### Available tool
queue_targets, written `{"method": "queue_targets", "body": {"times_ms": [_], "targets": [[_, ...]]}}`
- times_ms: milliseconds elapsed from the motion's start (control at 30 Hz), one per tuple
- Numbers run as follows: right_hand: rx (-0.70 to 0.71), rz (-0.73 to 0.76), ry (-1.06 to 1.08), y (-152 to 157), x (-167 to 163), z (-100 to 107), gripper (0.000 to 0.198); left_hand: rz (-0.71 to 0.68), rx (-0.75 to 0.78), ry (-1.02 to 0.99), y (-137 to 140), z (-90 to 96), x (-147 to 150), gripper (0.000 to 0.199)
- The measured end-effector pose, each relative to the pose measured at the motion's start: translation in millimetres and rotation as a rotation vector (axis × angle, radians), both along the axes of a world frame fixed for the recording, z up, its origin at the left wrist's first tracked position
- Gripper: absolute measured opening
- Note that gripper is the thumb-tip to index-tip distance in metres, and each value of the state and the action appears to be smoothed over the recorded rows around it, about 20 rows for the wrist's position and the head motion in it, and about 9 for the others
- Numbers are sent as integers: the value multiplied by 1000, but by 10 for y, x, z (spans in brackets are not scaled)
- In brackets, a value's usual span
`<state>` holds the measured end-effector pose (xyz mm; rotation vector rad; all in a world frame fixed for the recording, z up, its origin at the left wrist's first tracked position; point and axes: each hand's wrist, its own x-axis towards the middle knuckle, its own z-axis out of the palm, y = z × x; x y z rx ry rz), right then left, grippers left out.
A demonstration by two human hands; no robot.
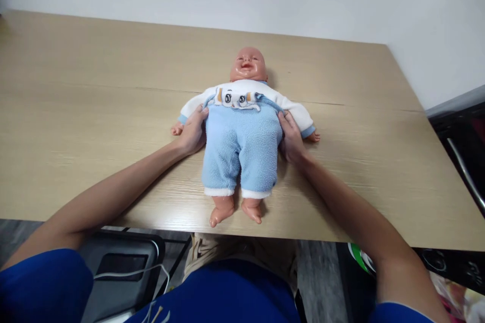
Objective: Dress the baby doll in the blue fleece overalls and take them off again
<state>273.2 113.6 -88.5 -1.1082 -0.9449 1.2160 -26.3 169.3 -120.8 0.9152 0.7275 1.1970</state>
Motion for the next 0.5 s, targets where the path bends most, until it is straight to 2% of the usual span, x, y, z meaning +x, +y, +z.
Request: {"method": "queue_targets", "body": {"times_ms": [133,267,400,500], "targets": [[65,-17,0,118,67,-91,68,13,52,5,59,44,-30,56],[90,-6,-36,192,156,-183,67,-35,91,47,105,68,-90,63],[133,40,-184,222,322,-189,62,-164,110,147,195,90,-198,65],[158,138,-356,232,511,-150,49,-263,162,196,319,126,-344,62]]}}
